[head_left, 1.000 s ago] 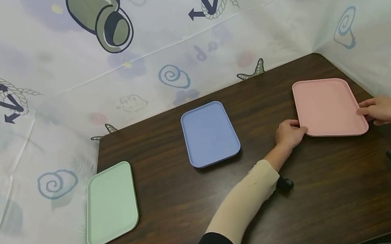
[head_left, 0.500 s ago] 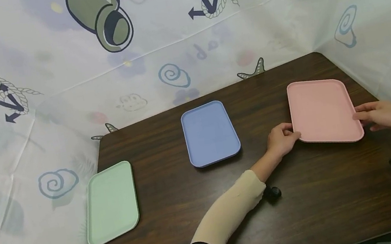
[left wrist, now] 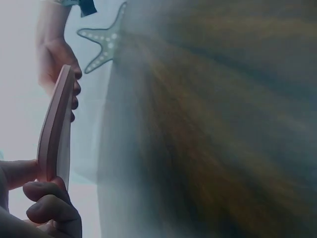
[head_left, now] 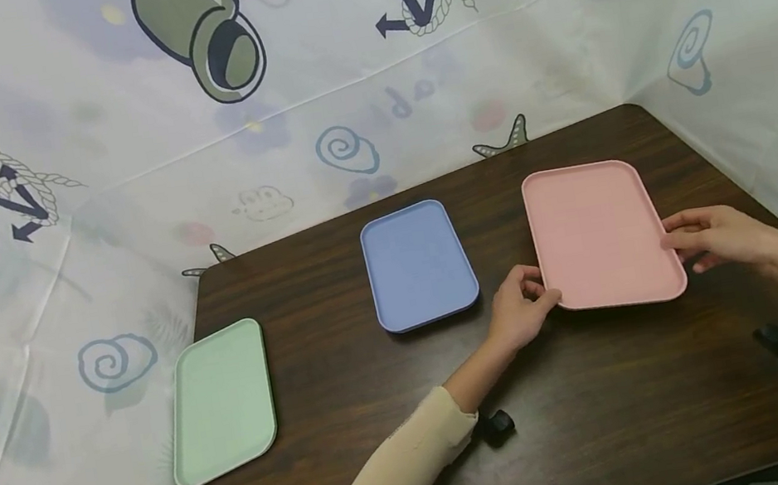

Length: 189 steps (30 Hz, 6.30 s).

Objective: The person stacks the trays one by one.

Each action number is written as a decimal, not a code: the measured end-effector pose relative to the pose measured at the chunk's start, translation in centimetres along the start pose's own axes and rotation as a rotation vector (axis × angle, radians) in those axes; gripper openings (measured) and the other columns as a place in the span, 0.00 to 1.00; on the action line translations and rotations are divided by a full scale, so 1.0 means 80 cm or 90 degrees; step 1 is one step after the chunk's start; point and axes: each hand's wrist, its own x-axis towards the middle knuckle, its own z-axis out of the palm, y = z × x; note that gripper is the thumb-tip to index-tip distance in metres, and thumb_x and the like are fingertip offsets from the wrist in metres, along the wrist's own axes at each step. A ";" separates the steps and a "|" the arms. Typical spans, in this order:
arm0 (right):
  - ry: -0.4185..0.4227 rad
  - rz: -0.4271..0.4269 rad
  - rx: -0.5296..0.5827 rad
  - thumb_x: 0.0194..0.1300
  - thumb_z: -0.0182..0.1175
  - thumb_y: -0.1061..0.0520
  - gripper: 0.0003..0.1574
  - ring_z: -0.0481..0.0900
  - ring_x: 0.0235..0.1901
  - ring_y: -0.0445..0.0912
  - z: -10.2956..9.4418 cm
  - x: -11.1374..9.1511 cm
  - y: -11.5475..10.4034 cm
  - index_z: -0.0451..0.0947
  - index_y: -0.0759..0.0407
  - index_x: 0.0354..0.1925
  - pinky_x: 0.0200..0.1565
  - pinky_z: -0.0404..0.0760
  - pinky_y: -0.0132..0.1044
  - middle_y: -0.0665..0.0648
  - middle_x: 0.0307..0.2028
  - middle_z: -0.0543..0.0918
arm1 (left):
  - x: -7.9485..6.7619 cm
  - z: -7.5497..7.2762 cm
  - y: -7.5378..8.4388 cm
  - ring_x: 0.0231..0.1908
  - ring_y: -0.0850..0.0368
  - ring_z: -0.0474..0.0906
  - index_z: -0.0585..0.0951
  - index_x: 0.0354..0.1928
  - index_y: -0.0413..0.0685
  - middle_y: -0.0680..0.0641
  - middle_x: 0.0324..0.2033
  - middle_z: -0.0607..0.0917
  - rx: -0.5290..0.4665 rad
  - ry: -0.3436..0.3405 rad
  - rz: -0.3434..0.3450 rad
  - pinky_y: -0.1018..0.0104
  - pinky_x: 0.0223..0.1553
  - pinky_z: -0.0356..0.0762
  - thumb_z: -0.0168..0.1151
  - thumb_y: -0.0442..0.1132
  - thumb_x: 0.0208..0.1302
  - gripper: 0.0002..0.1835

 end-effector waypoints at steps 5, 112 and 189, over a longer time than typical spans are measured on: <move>-0.032 -0.027 0.024 0.69 0.56 0.52 0.32 0.82 0.35 0.44 0.025 -0.002 -0.031 0.63 0.72 0.61 0.34 0.82 0.43 0.57 0.41 0.84 | -0.035 -0.036 -0.006 0.16 0.65 0.64 0.75 0.48 0.43 0.51 0.27 0.79 -0.084 -0.013 0.009 0.74 0.21 0.64 0.66 0.36 0.56 0.17; -0.067 -0.130 0.192 0.59 0.63 0.64 0.41 0.78 0.27 0.46 0.261 0.087 -0.135 0.61 0.64 0.69 0.31 0.82 0.44 0.61 0.39 0.72 | -0.126 -0.227 -0.109 0.13 0.66 0.63 0.81 0.53 0.41 0.47 0.32 0.82 0.140 0.218 -0.043 0.71 0.15 0.62 0.64 0.36 0.59 0.18; -0.057 -0.064 0.142 0.65 0.60 0.59 0.40 0.73 0.32 0.48 0.250 0.150 -0.153 0.57 0.58 0.71 0.35 0.82 0.44 0.60 0.42 0.71 | -0.056 -0.238 -0.119 0.23 0.56 0.70 0.81 0.56 0.47 0.49 0.32 0.79 0.247 0.252 -0.096 0.63 0.28 0.65 0.60 0.43 0.62 0.20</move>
